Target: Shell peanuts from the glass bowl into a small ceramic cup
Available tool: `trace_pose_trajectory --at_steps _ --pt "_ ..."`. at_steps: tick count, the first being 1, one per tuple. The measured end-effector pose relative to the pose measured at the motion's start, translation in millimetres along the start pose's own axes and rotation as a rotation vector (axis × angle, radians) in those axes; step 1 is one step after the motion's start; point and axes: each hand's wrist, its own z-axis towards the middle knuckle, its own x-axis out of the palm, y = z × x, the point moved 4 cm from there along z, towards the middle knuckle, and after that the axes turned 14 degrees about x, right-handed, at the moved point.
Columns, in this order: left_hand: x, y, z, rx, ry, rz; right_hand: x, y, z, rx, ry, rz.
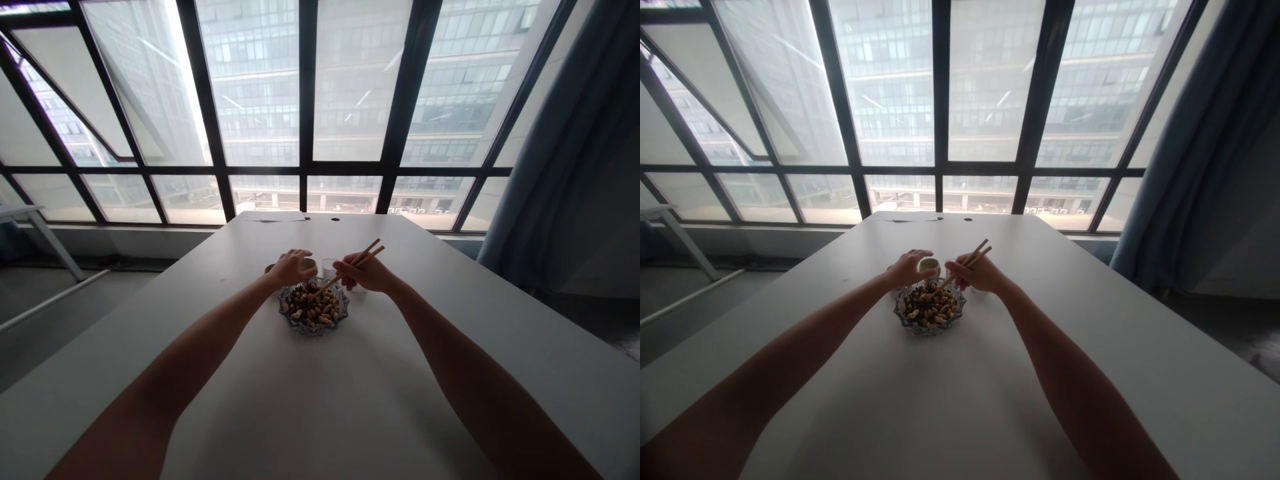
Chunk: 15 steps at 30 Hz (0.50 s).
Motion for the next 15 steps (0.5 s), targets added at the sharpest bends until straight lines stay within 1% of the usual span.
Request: trace_pose_trajectory --at_steps 3,6,9,12,15 --pt "10.2 -7.5 14.1 0.024 0.104 0.046 -20.0 1.2 -3.4 -0.001 -0.047 0.009" --pt "20.7 -12.9 28.5 0.041 0.150 0.071 -42.7 4.3 -10.0 -0.035 -0.095 -0.016" --pt "32.2 -14.5 43.1 0.021 0.188 0.080 -62.0 5.7 -16.8 -0.071 -0.144 -0.030" --pt "43.3 -12.4 56.2 -0.021 0.235 0.075 -75.0 4.8 -21.4 -0.093 -0.207 -0.044" --pt "51.4 -7.9 64.6 -0.053 0.281 0.049 -80.8 3.6 -23.4 -0.097 -0.245 -0.075"
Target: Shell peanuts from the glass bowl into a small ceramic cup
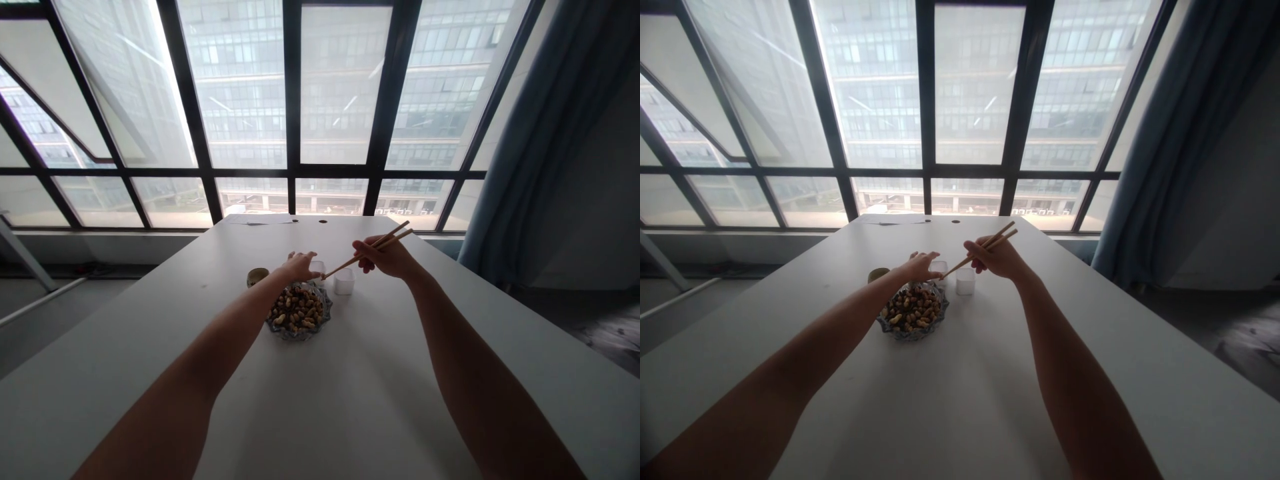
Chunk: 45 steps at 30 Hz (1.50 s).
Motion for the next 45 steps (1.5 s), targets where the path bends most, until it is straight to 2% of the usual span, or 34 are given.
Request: trace_pose_trajectory --at_steps 2,6,12,18,24,29,33,35,39,42,45 --pt "1.1 2.6 3.1 0.010 -0.022 -0.039 -2.3 -0.3 0.0 -0.003 -0.023 -0.006" --pt "-1.6 5.0 1.2 0.097 -0.146 -0.087 -7.3 -1.2 0.8 -0.008 -0.095 0.001" --pt "-11.9 -5.6 -11.0 0.404 -0.386 -0.031 -11.0 -3.8 0.6 -0.014 -0.185 0.017" --pt "-15.0 -14.8 -22.4 0.524 -0.454 -0.002 -4.6 -6.4 3.8 -0.029 -0.202 0.053" --pt "-14.7 -18.8 -23.3 0.449 -0.396 -0.059 12.6 -14.6 10.7 -0.030 -0.128 0.022" --pt "-12.7 -16.0 -15.3 0.334 -0.330 -0.092 10.3 -11.8 7.7 -0.056 -0.202 -0.021" --pt "-3.6 -7.0 -3.9 0.204 -0.216 -0.122 5.6 -6.8 4.7 -0.054 -0.245 0.035" --pt "1.1 -2.8 0.8 0.148 -0.159 -0.120 8.4 -3.5 3.6 -0.025 -0.198 0.060" --pt "2.5 3.5 1.5 0.086 -0.097 -0.104 22.8 3.6 0.4 0.059 -0.012 0.073" --pt "-8.2 8.7 -11.3 0.106 -0.151 -0.087 36.0 7.4 -1.8 0.067 0.113 0.039" --pt "-24.3 20.5 -39.2 0.093 -0.288 -0.055 47.1 6.2 -0.9 0.062 0.185 0.024"
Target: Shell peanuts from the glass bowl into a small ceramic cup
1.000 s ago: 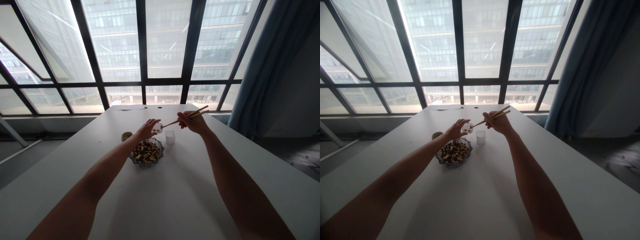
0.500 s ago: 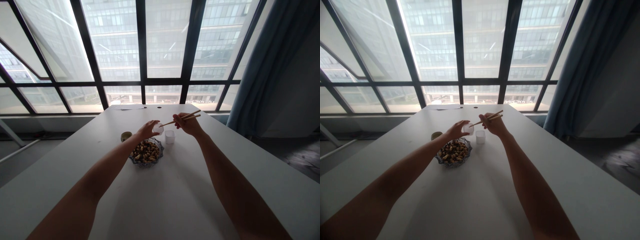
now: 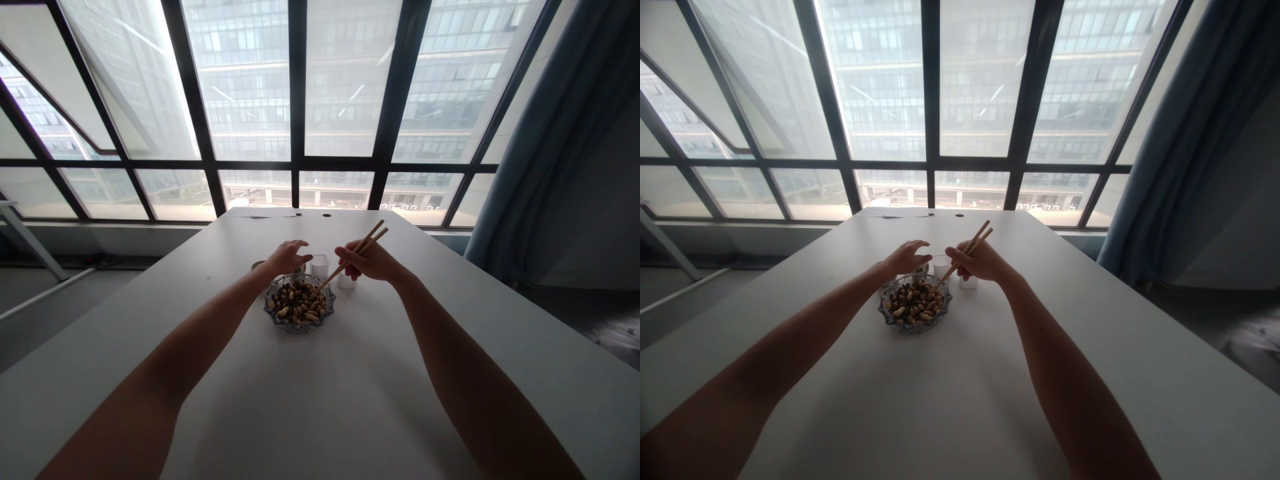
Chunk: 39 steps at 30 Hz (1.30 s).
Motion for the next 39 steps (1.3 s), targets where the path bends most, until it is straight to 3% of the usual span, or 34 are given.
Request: trace_pose_trajectory --at_steps 3,6,10,14,20,25,34,39 --pt "-22.2 12.4 -34.4 -0.026 -0.163 0.054 7.2 -4.3 4.2 0.009 0.046 -0.007" --pt "-30.7 27.8 -71.6 -0.112 -0.279 0.080 11.3 -7.8 6.6 0.017 0.073 -0.025" --pt "-18.7 45.9 -110.2 -0.234 -0.370 0.008 14.3 -11.8 7.6 0.030 0.071 -0.034" --pt "1.9 56.7 -131.1 -0.343 -0.405 -0.137 15.7 -14.6 8.6 0.034 0.054 -0.011" --pt "9.9 59.3 -136.0 -0.395 -0.349 -0.224 2.7 -14.6 11.2 0.067 -0.153 0.175" --pt "2.9 50.9 -133.9 -0.272 -0.418 -0.192 -9.0 -21.5 16.2 0.046 -0.327 0.347" --pt "-3.8 37.2 -132.1 -0.142 -0.447 -0.145 -7.7 -21.1 18.6 0.057 -0.362 0.388" --pt "-4.5 35.6 -131.5 -0.128 -0.444 -0.138 11.0 -9.3 15.5 0.005 -0.396 0.422"
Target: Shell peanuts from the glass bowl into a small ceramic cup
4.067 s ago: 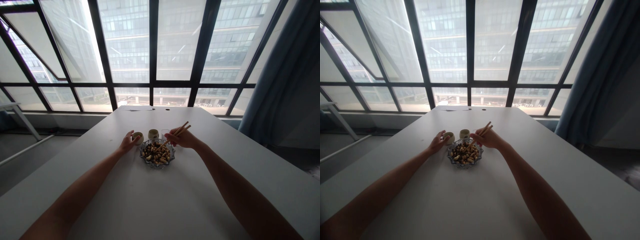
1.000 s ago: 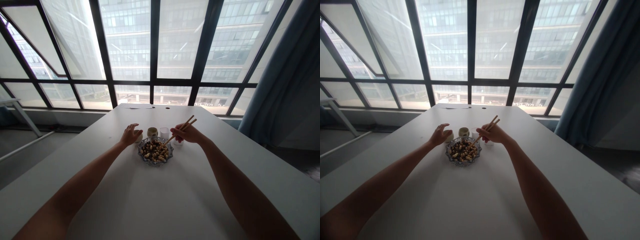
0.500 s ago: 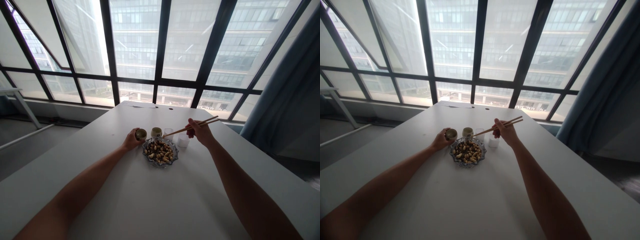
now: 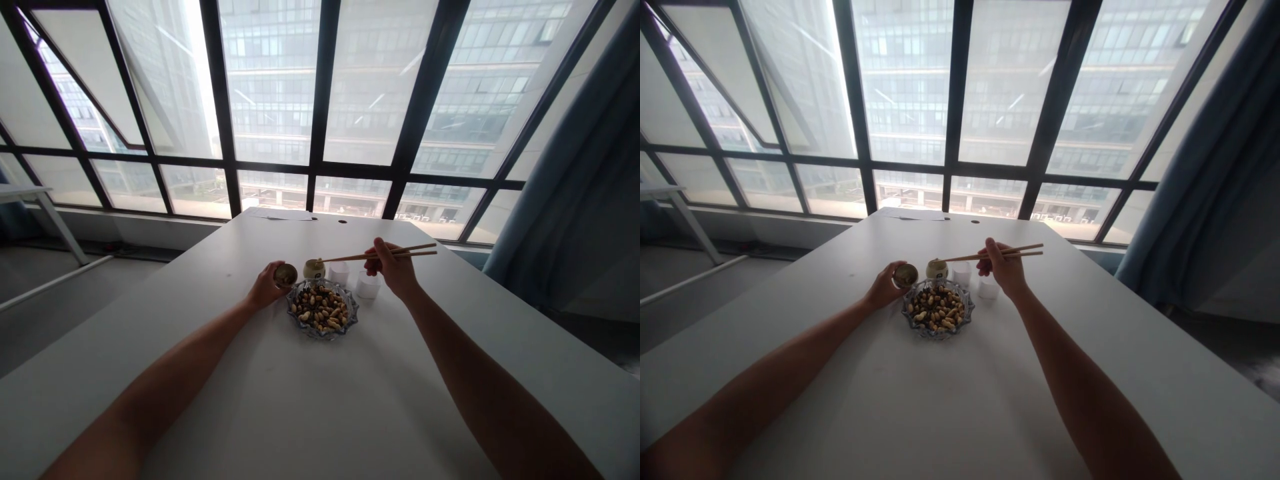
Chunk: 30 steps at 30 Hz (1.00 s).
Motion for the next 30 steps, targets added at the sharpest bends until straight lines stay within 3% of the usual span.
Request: trace_pose_trajectory --at_steps 8,13,21,30 --pt "1.4 -1.8 0.3 0.037 0.005 -0.006 51.8 -30.2 -26.4 -0.066 0.068 0.036" --pt "2.5 -2.5 0.0 0.097 0.000 -0.024 70.3 -58.4 -27.3 -0.040 0.220 -0.035" --pt "3.5 0.4 -1.2 0.101 0.002 -0.017 49.2 -36.2 -19.3 -0.034 0.138 -0.037" --pt "3.1 1.3 -1.8 0.098 0.010 -0.017 49.5 -34.7 -23.5 -0.041 0.270 -0.271"
